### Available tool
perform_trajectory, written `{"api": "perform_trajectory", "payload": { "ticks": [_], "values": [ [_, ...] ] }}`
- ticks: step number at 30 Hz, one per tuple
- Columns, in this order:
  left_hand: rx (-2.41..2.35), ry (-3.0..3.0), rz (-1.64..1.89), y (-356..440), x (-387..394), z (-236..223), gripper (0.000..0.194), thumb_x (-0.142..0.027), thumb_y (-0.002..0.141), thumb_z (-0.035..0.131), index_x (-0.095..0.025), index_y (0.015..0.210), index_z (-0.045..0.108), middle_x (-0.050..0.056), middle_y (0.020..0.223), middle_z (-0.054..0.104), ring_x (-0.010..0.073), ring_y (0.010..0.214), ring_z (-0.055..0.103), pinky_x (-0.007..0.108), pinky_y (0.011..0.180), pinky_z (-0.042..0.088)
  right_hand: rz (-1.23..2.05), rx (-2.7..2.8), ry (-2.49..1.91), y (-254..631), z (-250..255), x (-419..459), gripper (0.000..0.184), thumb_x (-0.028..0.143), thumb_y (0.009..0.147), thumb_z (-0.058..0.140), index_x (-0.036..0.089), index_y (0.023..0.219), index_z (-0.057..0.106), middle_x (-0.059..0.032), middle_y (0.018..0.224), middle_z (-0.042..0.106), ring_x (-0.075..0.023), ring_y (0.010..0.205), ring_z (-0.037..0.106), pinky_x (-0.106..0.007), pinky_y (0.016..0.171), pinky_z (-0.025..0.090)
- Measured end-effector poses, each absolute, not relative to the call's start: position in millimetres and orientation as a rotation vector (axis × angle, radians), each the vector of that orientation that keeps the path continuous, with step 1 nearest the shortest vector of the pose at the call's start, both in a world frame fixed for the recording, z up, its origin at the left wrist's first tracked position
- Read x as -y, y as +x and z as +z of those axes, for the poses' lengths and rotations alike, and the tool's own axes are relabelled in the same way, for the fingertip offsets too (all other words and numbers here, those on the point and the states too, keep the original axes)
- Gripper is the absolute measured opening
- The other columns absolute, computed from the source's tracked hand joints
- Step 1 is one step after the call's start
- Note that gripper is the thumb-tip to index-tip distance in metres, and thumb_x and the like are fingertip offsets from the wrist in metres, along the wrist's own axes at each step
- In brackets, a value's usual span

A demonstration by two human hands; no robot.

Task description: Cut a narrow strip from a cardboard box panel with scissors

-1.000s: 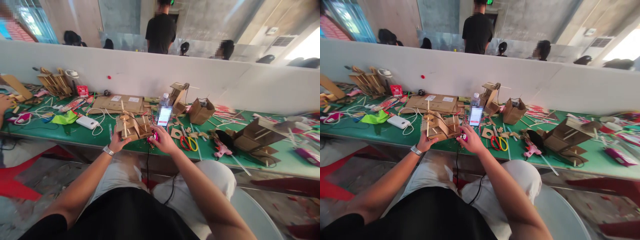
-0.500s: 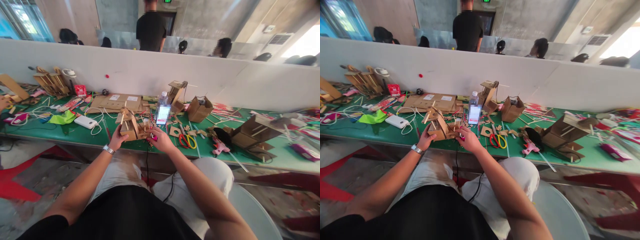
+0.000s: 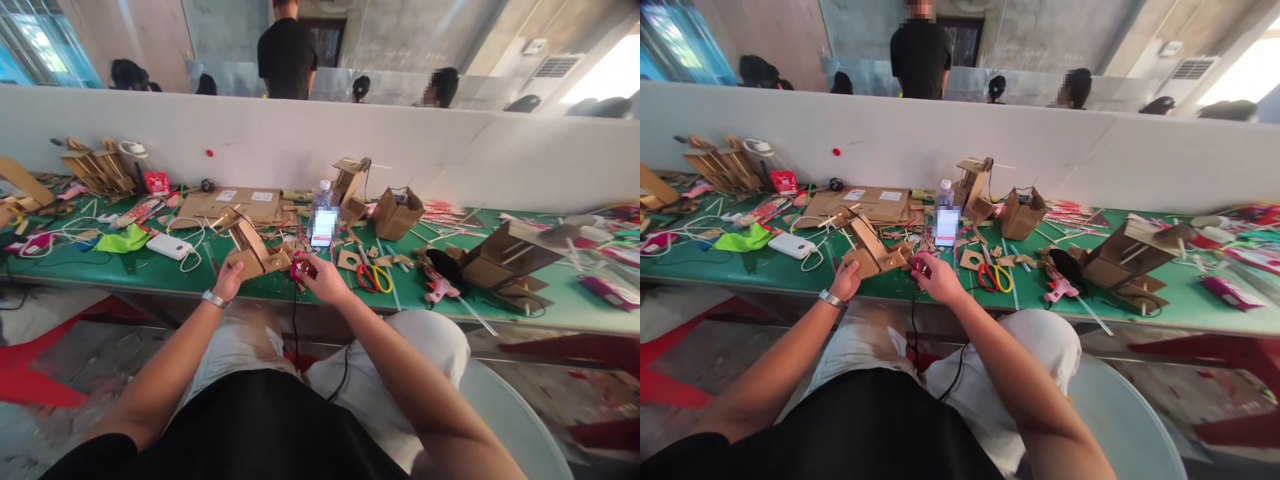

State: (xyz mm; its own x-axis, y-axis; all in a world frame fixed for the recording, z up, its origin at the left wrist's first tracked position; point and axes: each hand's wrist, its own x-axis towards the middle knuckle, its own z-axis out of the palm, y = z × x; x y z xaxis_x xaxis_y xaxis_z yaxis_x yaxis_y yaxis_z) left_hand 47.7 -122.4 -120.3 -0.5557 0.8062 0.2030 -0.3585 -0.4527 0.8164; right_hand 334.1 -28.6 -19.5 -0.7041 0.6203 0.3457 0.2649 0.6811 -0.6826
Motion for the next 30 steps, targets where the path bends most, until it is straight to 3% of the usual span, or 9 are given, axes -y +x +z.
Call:
{"api": "perform_trajectory", "payload": {
  "ticks": [5, 9, 12, 15, 19, 23, 30],
  "values": [
    [-0.968, 0.733, 2.060, 48, 122, -121, 0.060, -0.050, 0.063, 0.100, -0.023, 0.110, 0.074, 0.006, 0.102, 0.083, 0.0319, 0.106, 0.079, 0.054, 0.105, 0.058, 0.961, 2.220, -0.794, 332, -22, 33, 0.061, 0.026, 0.092, 0.071, 0.022, 0.151, 0.054, -0.0055, 0.110, 0.082, -0.0128, 0.062, 0.061, -0.027, 0.065, 0.048],
    [-0.980, 0.732, 2.060, 48, 122, -122, 0.060, -0.052, 0.063, 0.099, -0.024, 0.110, 0.074, 0.006, 0.100, 0.083, 0.0324, 0.106, 0.079, 0.055, 0.104, 0.058, 1.215, 2.150, -0.829, 323, -35, 38, 0.062, 0.027, 0.094, 0.067, 0.019, 0.153, 0.049, -0.0035, 0.094, 0.082, -0.0126, 0.052, 0.059, -0.025, 0.053, 0.048],
    [-0.991, 0.739, 2.065, 47, 121, -123, 0.060, -0.052, 0.065, 0.098, -0.024, 0.112, 0.074, 0.007, 0.102, 0.083, 0.0333, 0.111, 0.077, 0.055, 0.105, 0.057, 1.249, 2.189, -0.802, 318, -43, 42, 0.039, 0.027, 0.098, 0.061, 0.017, 0.135, 0.064, -0.0031, 0.085, 0.081, -0.0128, 0.049, 0.059, -0.025, 0.049, 0.045],
    [-0.996, 0.729, 2.074, 45, 121, -125, 0.059, -0.051, 0.065, 0.098, -0.024, 0.111, 0.073, 0.007, 0.105, 0.082, 0.0321, 0.113, 0.076, 0.053, 0.105, 0.057, 1.168, 2.239, -0.766, 319, -42, 46, 0.014, 0.025, 0.098, 0.063, 0.018, 0.103, 0.074, -0.0029, 0.078, 0.078, -0.0150, 0.061, 0.067, -0.025, 0.059, 0.048],
    [-0.987, 0.705, 2.084, 43, 120, -126, 0.057, -0.053, 0.066, 0.097, -0.024, 0.110, 0.075, 0.005, 0.104, 0.083, 0.0271, 0.103, 0.078, 0.045, 0.099, 0.060, 0.999, 2.338, -0.741, 325, -29, 51, 0.030, 0.030, 0.101, 0.062, 0.019, 0.074, 0.068, -0.0018, 0.066, 0.071, -0.0141, 0.059, 0.061, -0.026, 0.059, 0.039],
    [-0.970, 0.707, 2.087, 43, 119, -125, 0.056, -0.057, 0.068, 0.095, -0.022, 0.108, 0.076, 0.005, 0.103, 0.083, 0.0243, 0.097, 0.079, 0.042, 0.098, 0.061, 0.823, 2.406, -0.771, 329, -17, 50, 0.030, 0.033, 0.100, 0.065, 0.019, 0.074, 0.070, -0.0007, 0.062, 0.065, -0.0135, 0.057, 0.053, -0.027, 0.060, 0.030],
    [-0.956, 0.749, 2.044, 43, 122, -121, 0.058, -0.058, 0.063, 0.097, -0.021, 0.103, 0.077, 0.007, 0.098, 0.083, 0.0307, 0.103, 0.079, 0.050, 0.102, 0.060, 0.655, 2.400, -0.963, 334, -15, 37, 0.017, 0.030, 0.095, 0.070, 0.021, 0.083, 0.078, -0.0030, 0.069, 0.070, -0.0169, 0.062, 0.057, -0.029, 0.060, 0.029]
  ]
}}
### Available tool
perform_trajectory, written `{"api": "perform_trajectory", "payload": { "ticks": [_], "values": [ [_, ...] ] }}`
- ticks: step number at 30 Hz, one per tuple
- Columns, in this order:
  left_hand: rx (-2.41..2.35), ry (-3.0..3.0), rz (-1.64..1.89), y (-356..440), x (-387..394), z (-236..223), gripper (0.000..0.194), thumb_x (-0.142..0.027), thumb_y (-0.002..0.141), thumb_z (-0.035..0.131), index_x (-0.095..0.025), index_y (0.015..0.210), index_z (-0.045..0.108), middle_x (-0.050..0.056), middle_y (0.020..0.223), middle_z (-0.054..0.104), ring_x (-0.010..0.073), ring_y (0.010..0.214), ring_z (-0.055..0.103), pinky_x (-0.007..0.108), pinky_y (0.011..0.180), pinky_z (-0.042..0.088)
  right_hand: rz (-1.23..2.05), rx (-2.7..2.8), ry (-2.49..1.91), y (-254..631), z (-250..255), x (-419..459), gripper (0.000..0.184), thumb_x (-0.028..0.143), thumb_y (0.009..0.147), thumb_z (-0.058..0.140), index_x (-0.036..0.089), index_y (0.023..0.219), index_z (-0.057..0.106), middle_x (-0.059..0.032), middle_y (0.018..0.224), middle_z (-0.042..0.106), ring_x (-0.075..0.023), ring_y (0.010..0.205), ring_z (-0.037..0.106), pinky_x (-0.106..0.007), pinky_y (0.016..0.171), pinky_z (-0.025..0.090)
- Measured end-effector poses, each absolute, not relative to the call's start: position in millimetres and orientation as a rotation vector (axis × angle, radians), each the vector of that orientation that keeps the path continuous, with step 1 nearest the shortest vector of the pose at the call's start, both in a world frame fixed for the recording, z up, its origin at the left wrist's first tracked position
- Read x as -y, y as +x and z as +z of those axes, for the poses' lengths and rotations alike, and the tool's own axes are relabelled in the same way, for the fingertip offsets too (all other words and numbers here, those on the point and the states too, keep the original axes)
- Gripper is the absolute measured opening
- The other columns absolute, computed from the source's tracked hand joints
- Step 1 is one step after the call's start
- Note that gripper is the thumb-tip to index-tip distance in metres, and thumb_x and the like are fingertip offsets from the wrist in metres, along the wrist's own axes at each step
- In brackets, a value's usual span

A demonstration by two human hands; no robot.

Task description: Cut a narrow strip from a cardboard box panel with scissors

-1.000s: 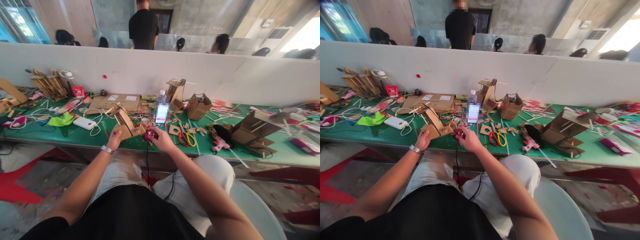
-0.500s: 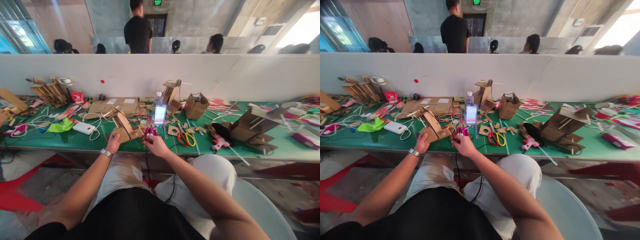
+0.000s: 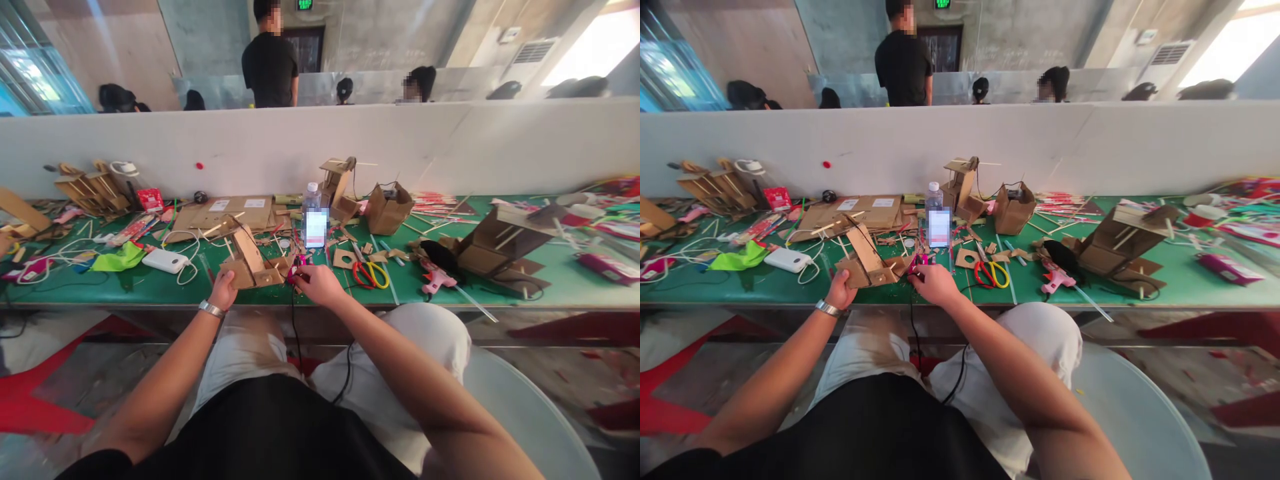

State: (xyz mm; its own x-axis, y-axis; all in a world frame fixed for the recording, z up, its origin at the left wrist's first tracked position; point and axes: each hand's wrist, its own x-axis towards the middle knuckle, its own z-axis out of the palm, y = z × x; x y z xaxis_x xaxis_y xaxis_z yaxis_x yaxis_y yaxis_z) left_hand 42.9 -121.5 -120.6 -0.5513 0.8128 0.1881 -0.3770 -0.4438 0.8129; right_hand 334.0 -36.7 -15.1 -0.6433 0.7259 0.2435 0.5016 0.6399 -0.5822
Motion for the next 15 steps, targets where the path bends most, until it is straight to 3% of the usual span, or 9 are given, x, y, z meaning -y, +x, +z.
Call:
{"api": "perform_trajectory", "payload": {
  "ticks": [6, 11, 15],
  "values": [
    [-0.937, 0.737, 2.042, 44, 122, -117, 0.057, -0.061, 0.066, 0.094, -0.021, 0.105, 0.079, 0.007, 0.103, 0.084, 0.0298, 0.110, 0.077, 0.047, 0.105, 0.059, 0.612, 2.277, -1.058, 350, -2, 16, 0.024, 0.037, 0.096, 0.067, 0.022, 0.082, 0.080, -0.0036, 0.069, 0.074, -0.0185, 0.063, 0.062, -0.029, 0.060, 0.036],
    [-0.932, 0.710, 2.056, 44, 124, -114, 0.058, -0.065, 0.075, 0.087, -0.025, 0.117, 0.078, 0.007, 0.118, 0.083, 0.0305, 0.120, 0.074, 0.047, 0.106, 0.058, 0.587, 2.131, -1.091, 367, 4, -4, 0.022, 0.036, 0.096, 0.065, 0.021, 0.096, 0.080, -0.0052, 0.080, 0.079, -0.0198, 0.068, 0.068, -0.028, 0.063, 0.044],
    [-0.940, 0.715, 2.063, 44, 124, -115, 0.058, -0.064, 0.074, 0.087, -0.026, 0.116, 0.078, 0.006, 0.116, 0.083, 0.0294, 0.118, 0.075, 0.047, 0.106, 0.058, 0.610, 2.103, -1.050, 369, 3, -3, 0.023, 0.037, 0.098, 0.063, 0.021, 0.105, 0.078, -0.0044, 0.083, 0.079, -0.0192, 0.070, 0.069, -0.028, 0.065, 0.046]
  ]
}}
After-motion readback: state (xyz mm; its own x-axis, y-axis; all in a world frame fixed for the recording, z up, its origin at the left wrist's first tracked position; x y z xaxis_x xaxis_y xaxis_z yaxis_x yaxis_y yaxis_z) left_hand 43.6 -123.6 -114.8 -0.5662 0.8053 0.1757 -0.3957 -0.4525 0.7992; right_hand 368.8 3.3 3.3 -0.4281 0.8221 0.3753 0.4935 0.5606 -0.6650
